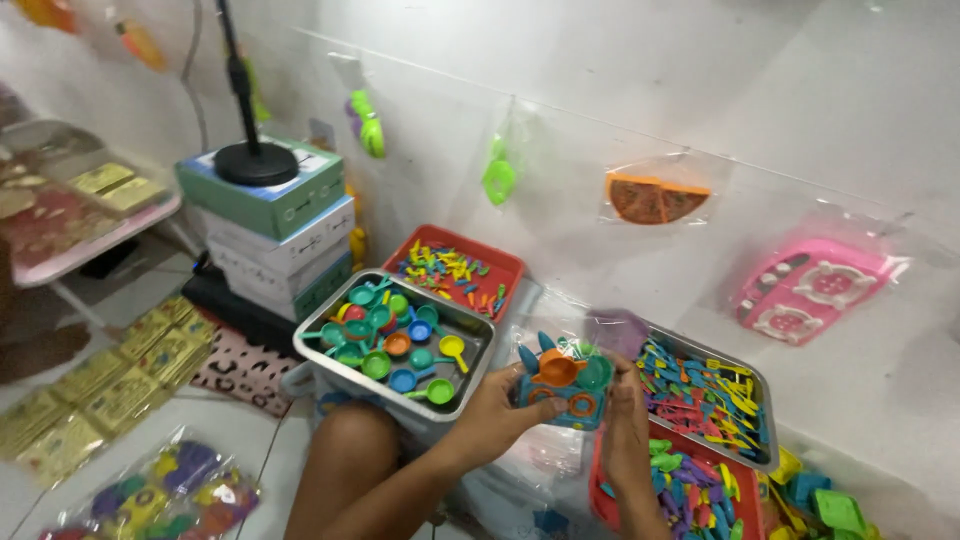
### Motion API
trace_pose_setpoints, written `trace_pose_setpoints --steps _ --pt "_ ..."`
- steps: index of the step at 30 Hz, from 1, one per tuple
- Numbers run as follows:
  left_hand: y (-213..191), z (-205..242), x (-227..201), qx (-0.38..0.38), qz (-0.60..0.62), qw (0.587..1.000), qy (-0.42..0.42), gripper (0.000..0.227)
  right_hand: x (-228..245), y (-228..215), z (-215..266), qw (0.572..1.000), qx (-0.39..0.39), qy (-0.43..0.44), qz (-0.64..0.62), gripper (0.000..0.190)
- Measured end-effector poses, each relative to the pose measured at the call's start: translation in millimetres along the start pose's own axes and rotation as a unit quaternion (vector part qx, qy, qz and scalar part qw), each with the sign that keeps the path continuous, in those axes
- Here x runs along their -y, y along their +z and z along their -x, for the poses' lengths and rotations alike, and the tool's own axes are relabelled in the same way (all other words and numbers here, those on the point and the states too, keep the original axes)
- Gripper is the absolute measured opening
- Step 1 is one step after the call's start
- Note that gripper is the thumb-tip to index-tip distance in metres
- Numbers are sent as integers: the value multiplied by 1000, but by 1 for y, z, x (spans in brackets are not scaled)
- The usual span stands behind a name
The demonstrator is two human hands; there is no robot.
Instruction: The person sits on the floor and packs small plastic toy utensils and molds into clear plastic bags. They wipe some items with a purple cloth before placing them into bags and then set the filled bags on the floor.
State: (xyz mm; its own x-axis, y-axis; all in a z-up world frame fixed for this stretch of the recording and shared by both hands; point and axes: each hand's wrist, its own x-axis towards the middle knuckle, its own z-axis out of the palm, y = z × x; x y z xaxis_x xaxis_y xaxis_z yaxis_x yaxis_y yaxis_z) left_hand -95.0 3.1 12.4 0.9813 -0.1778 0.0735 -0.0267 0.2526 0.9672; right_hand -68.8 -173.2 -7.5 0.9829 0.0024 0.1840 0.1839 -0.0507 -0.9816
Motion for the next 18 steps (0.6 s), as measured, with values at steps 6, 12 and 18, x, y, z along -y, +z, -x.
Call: trace_pose_setpoints --steps 6,12,18 --pt "-109 64 9 -135 -86 975 152 37 -47 27 18 974 76 -66 204 56" --pt "-213 207 -96 -329 -106 926 153 40 -115 42 8 894 144 -157 394 69" --pt "-306 364 -113 -543 -194 798 175 31 -115 76 10 731 96 -110 667 65"
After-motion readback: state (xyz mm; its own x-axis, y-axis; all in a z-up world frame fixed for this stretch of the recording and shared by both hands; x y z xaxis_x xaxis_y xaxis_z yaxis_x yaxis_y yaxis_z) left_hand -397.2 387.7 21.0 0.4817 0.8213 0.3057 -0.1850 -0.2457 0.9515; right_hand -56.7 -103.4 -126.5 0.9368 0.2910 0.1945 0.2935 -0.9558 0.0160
